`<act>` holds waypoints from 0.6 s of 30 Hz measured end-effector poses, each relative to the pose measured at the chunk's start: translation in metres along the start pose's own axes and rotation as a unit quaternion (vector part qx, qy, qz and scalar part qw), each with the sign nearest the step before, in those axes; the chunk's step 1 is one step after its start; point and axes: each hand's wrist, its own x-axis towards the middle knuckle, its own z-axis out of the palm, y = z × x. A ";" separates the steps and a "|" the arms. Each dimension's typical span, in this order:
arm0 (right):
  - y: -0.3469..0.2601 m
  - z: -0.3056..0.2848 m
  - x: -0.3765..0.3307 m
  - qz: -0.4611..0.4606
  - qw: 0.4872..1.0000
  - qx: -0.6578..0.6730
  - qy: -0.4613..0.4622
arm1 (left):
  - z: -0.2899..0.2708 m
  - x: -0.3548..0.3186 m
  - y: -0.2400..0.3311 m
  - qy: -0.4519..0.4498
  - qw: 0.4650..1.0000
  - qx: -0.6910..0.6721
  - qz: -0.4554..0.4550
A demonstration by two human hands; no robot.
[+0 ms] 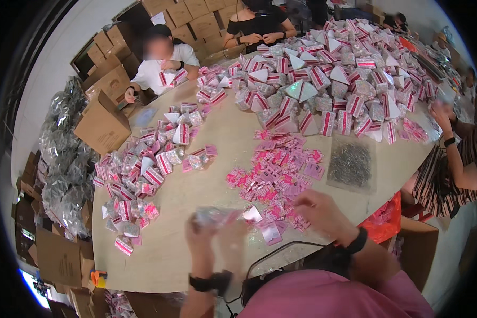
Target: Packing small objects into pink and white pyramid-shaped bags at a large table.
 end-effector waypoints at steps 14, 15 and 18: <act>0.126 -0.130 0.031 0.051 0.915 -0.399 0.042 | 0.062 -0.025 -0.030 -0.216 0.782 0.497 0.307; 0.133 -0.126 0.034 0.049 0.910 -0.409 0.050 | 0.068 -0.024 -0.042 -0.216 0.797 0.488 0.282; 0.136 -0.126 0.034 0.053 0.900 -0.430 0.042 | 0.082 -0.022 -0.053 -0.220 0.802 0.487 0.268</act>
